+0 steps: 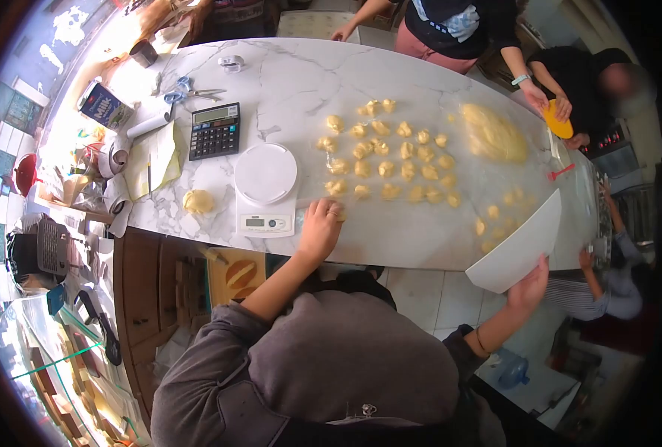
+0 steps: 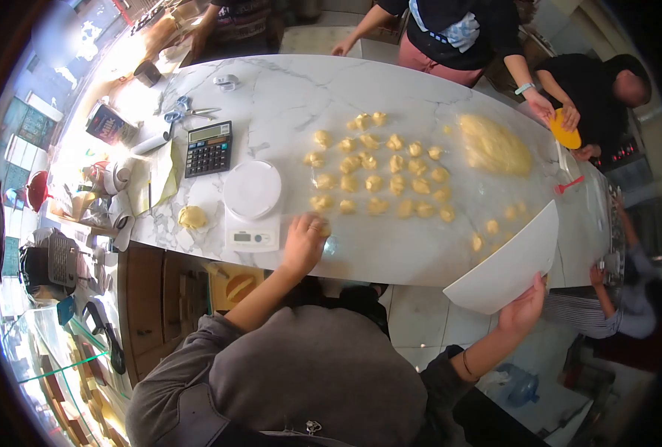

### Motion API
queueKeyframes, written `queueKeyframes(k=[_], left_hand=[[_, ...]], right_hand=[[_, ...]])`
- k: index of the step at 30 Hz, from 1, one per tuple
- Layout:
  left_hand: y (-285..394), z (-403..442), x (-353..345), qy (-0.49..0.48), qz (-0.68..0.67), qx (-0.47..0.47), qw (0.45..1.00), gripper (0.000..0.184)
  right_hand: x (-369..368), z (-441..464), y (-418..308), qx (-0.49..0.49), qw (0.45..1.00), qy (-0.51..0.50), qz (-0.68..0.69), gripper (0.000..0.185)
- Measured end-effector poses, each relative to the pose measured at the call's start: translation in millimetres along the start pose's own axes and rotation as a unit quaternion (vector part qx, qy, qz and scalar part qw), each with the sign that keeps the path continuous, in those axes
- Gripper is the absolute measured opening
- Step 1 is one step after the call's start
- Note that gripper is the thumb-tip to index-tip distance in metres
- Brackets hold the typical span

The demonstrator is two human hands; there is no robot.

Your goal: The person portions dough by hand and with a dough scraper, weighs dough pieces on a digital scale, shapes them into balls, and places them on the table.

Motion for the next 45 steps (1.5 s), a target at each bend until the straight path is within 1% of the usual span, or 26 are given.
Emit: queueKeyframes(k=[1,4,7,10,13,14,17,18,21,22,24,27,28,30,31,32,35,36,39,41,43,45], left_hand=[[-2.9,0.3,1.4,-0.011,-0.010,0.012,1.000,0.033],[6.3,4.5,17.8,-0.057,0.054,-0.005,0.997,0.034],[12.0,9.2,32.3,-0.015,0.035,0.041,0.998,0.037],[-4.2,4.0,18.2,-0.025,0.000,0.093,0.995,0.033],[-11.1,2.7,9.0,-0.027,-0.010,0.092,0.995,0.036],[-16.2,-1.2,6.8,-0.010,-0.021,0.093,0.995,0.037],[-14.0,-1.4,31.7,0.018,-0.049,0.133,0.990,0.039],[-14.6,-4.0,38.0,-0.031,-0.032,0.151,0.988,0.039],[-8.6,-12.7,59.2,-0.053,-0.003,0.136,0.989,0.041],[0.8,-6.0,68.2,-0.014,0.025,0.072,0.997,0.038],[16.9,6.3,83.7,0.066,0.081,-0.055,0.993,0.033],[6.9,16.4,66.6,0.078,0.109,-0.134,0.982,0.021],[2.7,16.6,62.2,0.070,0.076,-0.148,0.984,0.010],[3.2,8.7,59.1,0.023,0.061,-0.179,0.982,0.008],[5.8,5.2,61.2,-0.001,0.054,-0.195,0.979,0.007],[8.0,-0.7,61.2,-0.039,0.086,-0.217,0.972,0.006],[-8.2,-28.9,56.5,-0.082,0.033,-0.198,0.976,0.012],[-3.5,-27.5,75.8,-0.045,-0.023,-0.188,0.981,0.018],[-18.8,-36.1,129.2,0.101,-0.075,-0.072,0.989,0.026],[-51.8,-49.6,165.2,0.232,-0.025,0.029,0.972,0.029],[-93.0,-60.8,198.6,0.322,0.045,0.147,0.934,0.030],[-126.4,-60.7,227.7,0.344,0.034,0.224,0.911,0.032]], right_hand=[[-1.0,2.1,2.2,-0.003,1.000,0.004,-0.002,0.035],[-4.9,5.4,8.4,-0.015,1.000,0.008,-0.007,0.033],[-12.5,5.6,13.1,-0.022,1.000,-0.011,-0.012,0.032],[-20.1,6.7,21.0,-0.031,0.999,-0.036,-0.021,0.032],[-24.3,6.3,30.6,-0.050,0.997,-0.042,-0.029,0.033],[-25.2,5.1,34.5,-0.058,0.997,-0.042,-0.030,0.034],[-38.8,-3.7,47.1,-0.071,0.995,-0.051,-0.041,0.034],[-44.3,-6.1,50.7,-0.072,0.995,-0.053,-0.045,0.034],[-51.9,-9.9,59.2,-0.088,0.992,-0.079,-0.049,0.034],[-53.7,-10.6,61.4,-0.088,0.991,-0.087,-0.047,0.034],[-60.3,-11.6,66.9,-0.089,0.989,-0.104,-0.046,0.034],[-77.8,-21.0,73.2,-0.088,0.989,-0.103,-0.062,0.035],[-83.3,-25.0,74.7,-0.086,0.990,-0.093,-0.068,0.036],[-94.5,-33.0,77.7,-0.080,0.991,-0.075,-0.079,0.036],[-99.8,-35.7,81.5,-0.084,0.989,-0.085,-0.084,0.037],[-103.2,-38.6,86.5,-0.090,0.988,-0.094,-0.088,0.038],[-114.5,-44.8,112.3,-0.125,0.981,-0.100,-0.114,0.040],[-123.2,-46.9,121.3,-0.138,0.978,-0.099,-0.123,0.041],[-182.4,-78.7,144.9,-0.043,0.934,-0.235,-0.267,0.040],[-233.2,-110.6,169.1,-0.057,0.908,-0.306,-0.280,0.044],[-283.3,-139.3,198.2,-0.059,0.876,-0.394,-0.273,0.053],[-330.5,-171.8,232.6,-0.014,0.837,-0.461,-0.294,0.050]])
Point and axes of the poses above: each hand's wrist, its own z-axis towards the middle knuckle, its own x-axis out of the back of the hand, y = z × x, the point moved 6 cm from there along z, towards the middle knuckle, and after that the axes turned 14 degrees about y, right-handed, at the moved point
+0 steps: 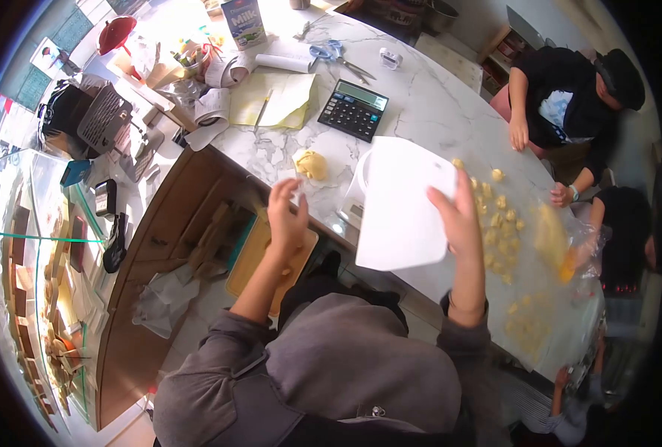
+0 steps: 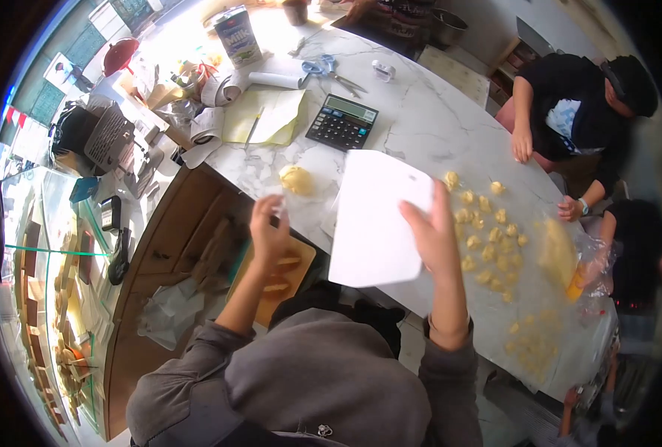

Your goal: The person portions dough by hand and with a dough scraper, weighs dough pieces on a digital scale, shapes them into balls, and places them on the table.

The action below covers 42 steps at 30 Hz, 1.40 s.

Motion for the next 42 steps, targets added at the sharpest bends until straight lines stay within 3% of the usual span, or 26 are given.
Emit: queueKeyframes(k=[2,4,9,12,16,22,28,31,34,38,42], left_hand=[[-23.8,22.2,1.8,0.012,0.025,0.018,0.999,0.037],[-43.4,39.2,-11.1,-0.024,0.009,0.016,1.000,0.040],[-58.4,53.4,-29.3,-0.091,-0.003,0.016,0.996,0.038],[-59.4,49.7,-29.7,-0.097,0.041,-0.065,0.992,0.036],[-55.5,51.1,-23.8,-0.112,0.022,-0.005,0.993,0.034],[-57.8,50.7,-14.2,-0.109,0.029,0.000,0.994,0.033],[-46.1,55.1,-10.5,-0.143,0.071,-0.053,0.986,0.047],[-54.5,57.2,-13.3,-0.151,0.053,-0.014,0.987,0.049],[-57.3,60.0,-14.8,-0.162,0.028,0.043,0.985,0.043],[-61.4,60.0,-14.7,-0.139,0.047,0.040,0.988,0.034],[-62.6,54.0,-9.5,-0.154,0.073,0.053,0.984,0.028]], right_hand=[[-60.5,20.4,-13.6,0.125,0.968,-0.018,-0.218,0.053],[-115.0,38.9,-3.8,0.180,0.943,-0.047,-0.276,0.054],[-194.6,57.7,28.2,0.187,0.873,-0.131,-0.431,0.055],[-208.6,49.0,34.9,0.205,0.842,-0.159,-0.473,0.061],[-214.3,44.1,32.7,0.184,0.835,-0.209,-0.475,0.064],[-217.5,38.3,40.2,0.174,0.840,-0.224,-0.462,0.064],[-228.9,20.5,31.7,0.129,0.814,-0.226,-0.519,0.056],[-230.3,26.8,33.5,0.134,0.821,-0.210,-0.514,0.064],[-232.8,33.1,35.1,0.145,0.826,-0.201,-0.506,0.068],[-243.8,38.4,37.2,0.161,0.820,-0.189,-0.515,0.066],[-251.1,51.8,43.0,0.195,0.853,-0.155,-0.459,0.058]])
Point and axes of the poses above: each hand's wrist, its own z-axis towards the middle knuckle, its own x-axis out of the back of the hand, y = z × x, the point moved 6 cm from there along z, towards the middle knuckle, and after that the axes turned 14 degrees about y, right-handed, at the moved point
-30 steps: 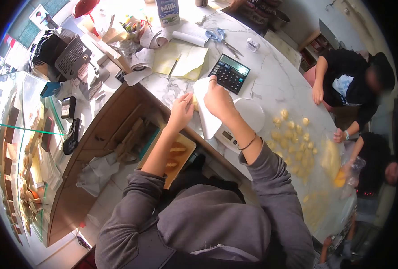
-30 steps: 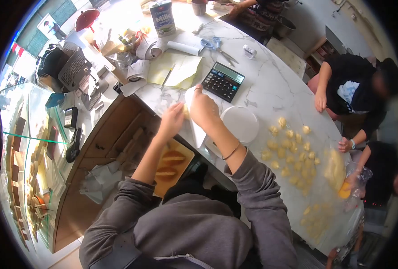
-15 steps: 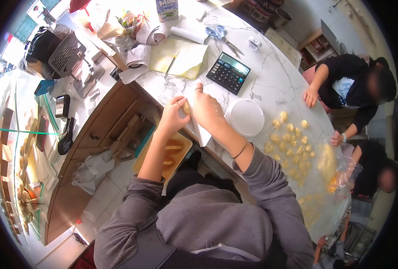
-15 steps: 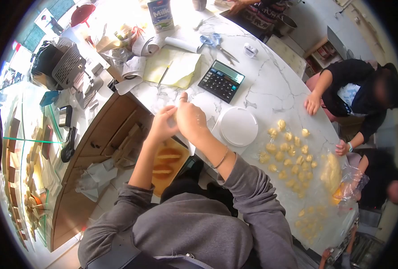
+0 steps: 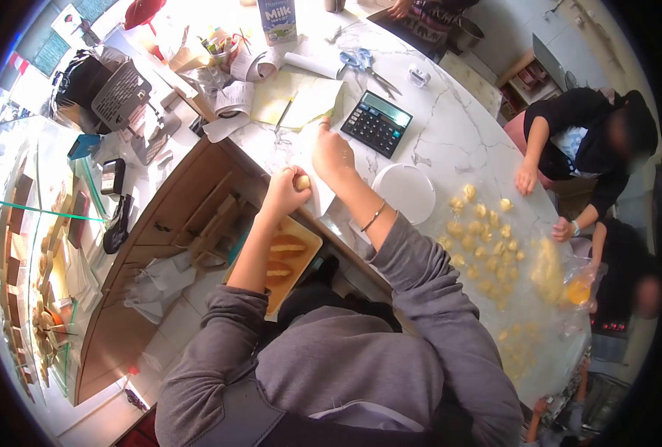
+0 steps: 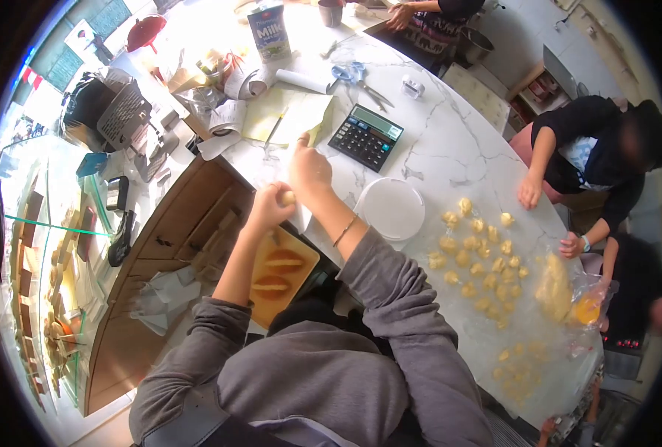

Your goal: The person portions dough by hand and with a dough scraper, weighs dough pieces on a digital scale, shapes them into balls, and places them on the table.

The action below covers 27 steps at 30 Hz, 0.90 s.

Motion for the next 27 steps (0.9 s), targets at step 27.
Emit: queueKeyframes(k=[27], left_hand=[[94.0,-5.9,-57.1,0.096,-0.080,-0.150,0.981,0.045]], right_hand=[[257.2,-144.7,173.5,-0.152,0.910,0.276,0.271,0.046]])
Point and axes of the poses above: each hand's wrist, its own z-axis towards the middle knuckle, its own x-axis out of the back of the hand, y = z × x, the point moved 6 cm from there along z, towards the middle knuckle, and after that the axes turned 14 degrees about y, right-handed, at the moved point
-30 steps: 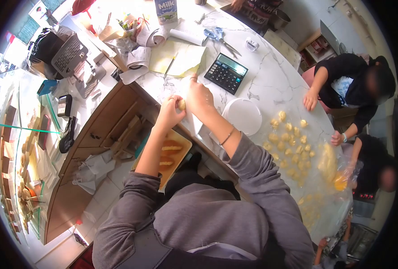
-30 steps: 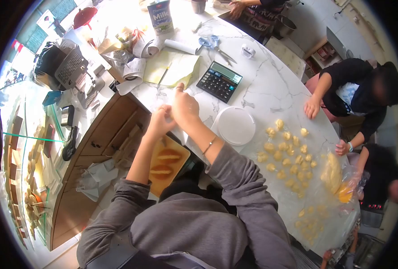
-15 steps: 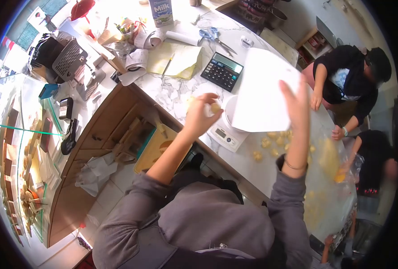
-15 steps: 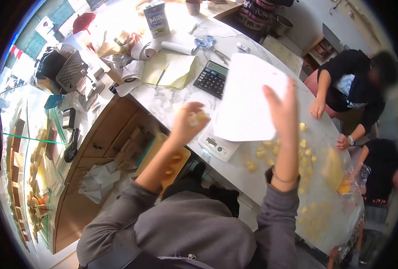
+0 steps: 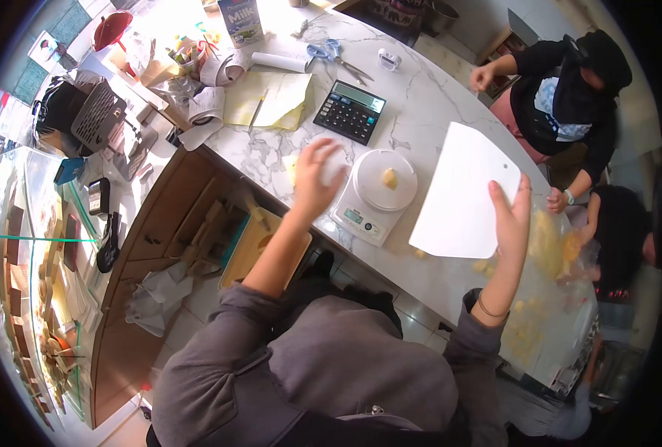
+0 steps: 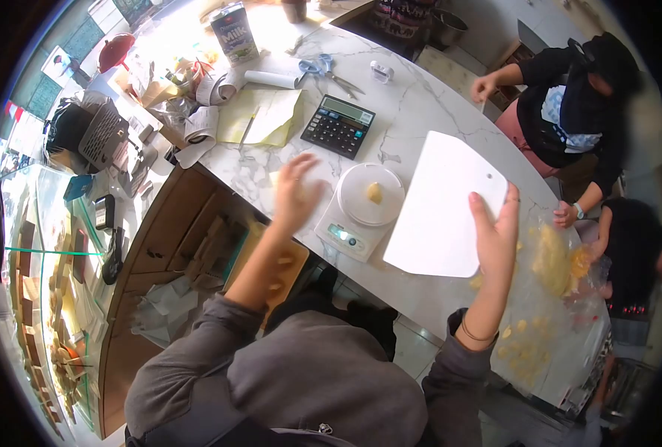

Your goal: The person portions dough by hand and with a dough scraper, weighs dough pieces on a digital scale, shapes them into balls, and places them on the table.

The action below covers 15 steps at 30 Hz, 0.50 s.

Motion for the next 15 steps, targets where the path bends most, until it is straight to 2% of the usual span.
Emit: queueKeyframes(k=[2,3,5,6,7,8,9,10,11,15], left_hand=[[-42.2,0.3,38.3,0.052,0.045,0.024,0.997,0.041],[-50.9,2.3,52.0,0.038,0.015,0.065,0.997,0.046],[-70.9,3.6,60.9,-0.022,0.086,0.010,0.996,0.052],[-78.7,2.7,58.8,-0.060,0.104,-0.006,0.993,0.052],[-85.8,2.0,56.2,-0.098,0.122,-0.022,0.988,0.053],[-89.5,0.4,54.6,-0.136,0.139,-0.039,0.980,0.053],[-89.2,1.0,57.3,-0.138,0.131,-0.020,0.982,0.052],[-85.7,2.7,58.7,-0.140,0.122,-0.001,0.983,0.051],[-84.7,3.8,59.6,-0.143,0.113,0.017,0.983,0.050],[-87.5,1.5,61.5,-0.118,0.123,-0.011,0.985,0.043]], right_hand=[[-36.0,-7.8,-3.3,0.008,1.000,-0.028,0.009,0.049],[-58.7,-12.6,3.8,-0.029,0.997,-0.064,0.016,0.049],[-111.7,-21.0,6.8,0.052,0.989,-0.128,-0.051,0.054],[-141.4,-29.6,4.4,0.017,0.985,-0.155,-0.078,0.057],[-170.6,-35.6,6.9,0.066,0.982,-0.170,-0.046,0.057],[-197.3,-42.5,5.8,0.052,0.980,-0.179,-0.069,0.057],[-219.8,-50.1,2.3,0.033,0.977,-0.190,-0.088,0.054],[-243.6,-55.6,8.2,0.084,0.974,-0.192,-0.087,0.054],[-260.4,-61.3,7.9,0.085,0.962,-0.212,-0.146,0.055],[-287.3,-77.4,-4.7,0.102,0.923,-0.260,-0.263,0.057]])
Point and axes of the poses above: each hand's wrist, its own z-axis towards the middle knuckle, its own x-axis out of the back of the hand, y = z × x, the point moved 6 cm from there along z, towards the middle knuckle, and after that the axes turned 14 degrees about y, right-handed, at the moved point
